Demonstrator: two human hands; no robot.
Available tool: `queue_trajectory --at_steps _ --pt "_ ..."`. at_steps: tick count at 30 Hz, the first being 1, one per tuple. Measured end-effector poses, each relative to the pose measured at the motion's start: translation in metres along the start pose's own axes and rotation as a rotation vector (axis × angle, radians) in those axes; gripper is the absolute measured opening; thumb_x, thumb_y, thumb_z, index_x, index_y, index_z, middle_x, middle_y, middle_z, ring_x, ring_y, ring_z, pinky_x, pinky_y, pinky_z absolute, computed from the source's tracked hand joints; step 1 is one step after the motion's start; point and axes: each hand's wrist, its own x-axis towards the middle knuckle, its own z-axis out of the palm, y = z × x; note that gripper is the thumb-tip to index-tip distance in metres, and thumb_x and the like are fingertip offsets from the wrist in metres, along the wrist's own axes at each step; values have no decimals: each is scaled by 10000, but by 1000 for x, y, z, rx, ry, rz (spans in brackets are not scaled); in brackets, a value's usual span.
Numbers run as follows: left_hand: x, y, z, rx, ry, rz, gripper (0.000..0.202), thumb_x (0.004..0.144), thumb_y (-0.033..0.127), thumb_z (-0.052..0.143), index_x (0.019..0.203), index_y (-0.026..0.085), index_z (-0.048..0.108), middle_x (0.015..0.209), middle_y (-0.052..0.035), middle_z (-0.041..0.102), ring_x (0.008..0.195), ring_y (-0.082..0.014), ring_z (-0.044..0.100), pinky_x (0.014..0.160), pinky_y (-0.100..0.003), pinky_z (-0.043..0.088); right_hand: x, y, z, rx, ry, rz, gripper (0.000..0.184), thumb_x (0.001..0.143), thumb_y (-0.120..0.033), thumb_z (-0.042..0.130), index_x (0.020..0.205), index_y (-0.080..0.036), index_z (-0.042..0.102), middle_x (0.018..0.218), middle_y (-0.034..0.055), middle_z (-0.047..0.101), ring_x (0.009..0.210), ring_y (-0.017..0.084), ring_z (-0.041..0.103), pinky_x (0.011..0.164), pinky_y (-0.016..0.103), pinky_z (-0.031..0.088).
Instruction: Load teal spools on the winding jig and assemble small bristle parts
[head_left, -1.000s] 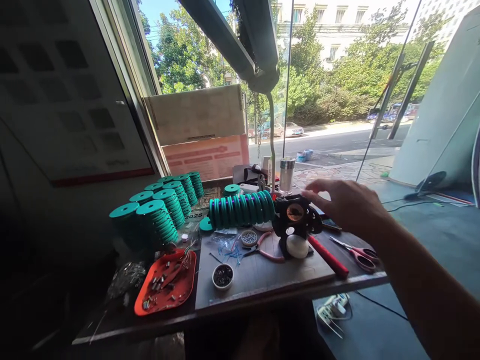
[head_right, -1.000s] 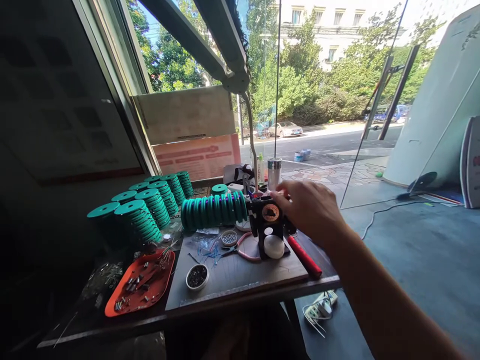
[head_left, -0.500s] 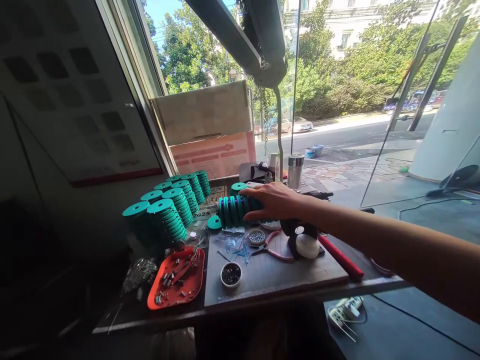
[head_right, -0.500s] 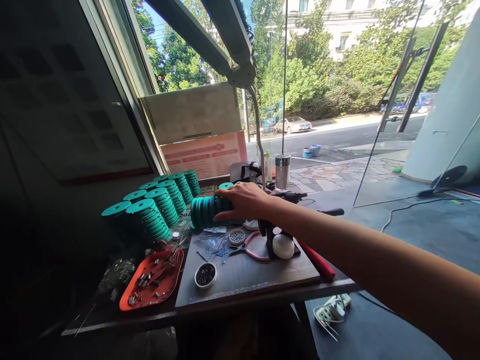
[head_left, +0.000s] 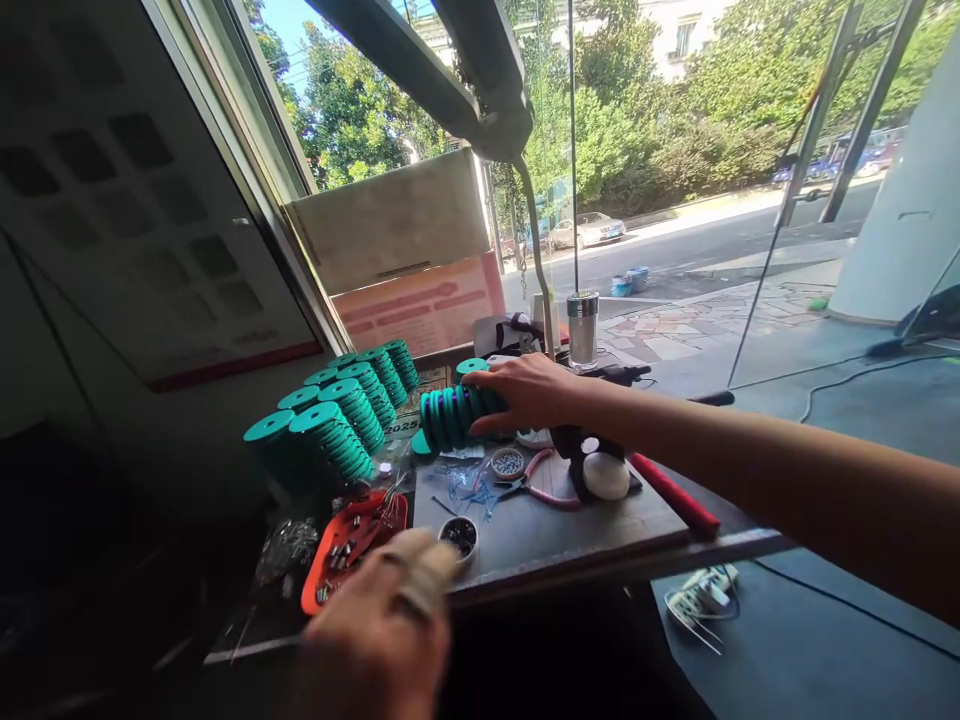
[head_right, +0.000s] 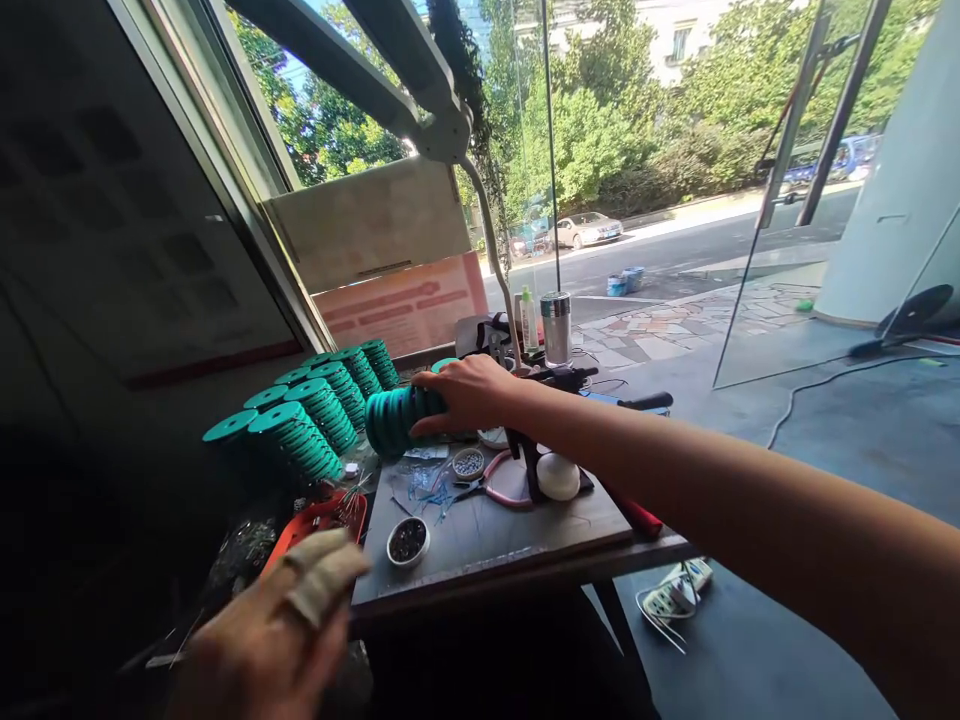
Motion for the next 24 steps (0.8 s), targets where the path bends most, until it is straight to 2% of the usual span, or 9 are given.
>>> queue_trajectory --at_steps 1,2,4,5,7,11,16,21,24 --pt "22 19 6 55 -67 248 363 845 158 382 1132 293 561 1169 -43 585 970 -234 563 796 -345 459 0 -1 -1 -1 -3 0 688 752 -706 401 1244 -229 462 985 105 628 805 286 616 532 264 319" --pt "45 38 15 106 -112 411 386 844 148 363 1160 280 540 1236 -47 541 899 -234 570 693 -329 478 0 -1 -1 -2 -5 -2 687 752 -706 402 1244 -230 462 988 104 628 808 283 616 536 263 322" --pt "84 68 38 223 -267 438 446 835 105 355 1240 244 481 1360 -42 421 952 -270 536 671 -344 477 0 -2 -2 -7 -7 -9 684 753 -707 401 1250 -239 458 991 100 627 816 276 616 545 262 328" --pt "99 76 49 293 -380 393 431 819 92 380 1214 196 514 1350 -82 426 951 -295 531 655 -356 476 -1 -3 -2 -9 -6 -10 683 754 -706 403 1254 -243 454 992 98 627 822 275 615 550 263 332" --pt "116 79 67 323 -427 359 354 830 91 368 1082 137 612 1235 -122 524 877 -286 554 599 -340 472 0 -2 -2 -9 -4 -10 685 752 -703 412 1257 -241 452 994 98 626 834 277 613 561 270 340" --pt "116 63 82 330 -420 337 341 846 81 350 991 128 655 1152 -130 567 870 -273 565 589 -323 459 3 1 -1 7 0 -12 701 737 -719 413 1247 -240 464 987 100 629 834 283 612 568 281 346" --pt "110 63 79 331 -414 323 320 838 79 371 968 119 662 1176 -132 552 863 -280 570 577 -330 452 0 1 1 10 26 -31 690 743 -714 407 1249 -249 469 957 86 627 799 265 606 572 282 348" --pt "110 66 78 301 -419 271 316 840 88 376 971 133 659 1028 -99 626 863 -288 586 606 -347 472 -17 -10 14 -37 147 -26 667 787 -611 462 1322 -219 393 1078 124 547 943 291 518 806 393 344" --pt "112 67 81 277 -395 217 308 843 104 375 937 129 667 938 -117 644 846 -273 600 625 -347 476 -22 -14 21 -40 196 -15 629 804 -590 452 1314 -224 406 1075 121 530 969 290 480 850 413 323"
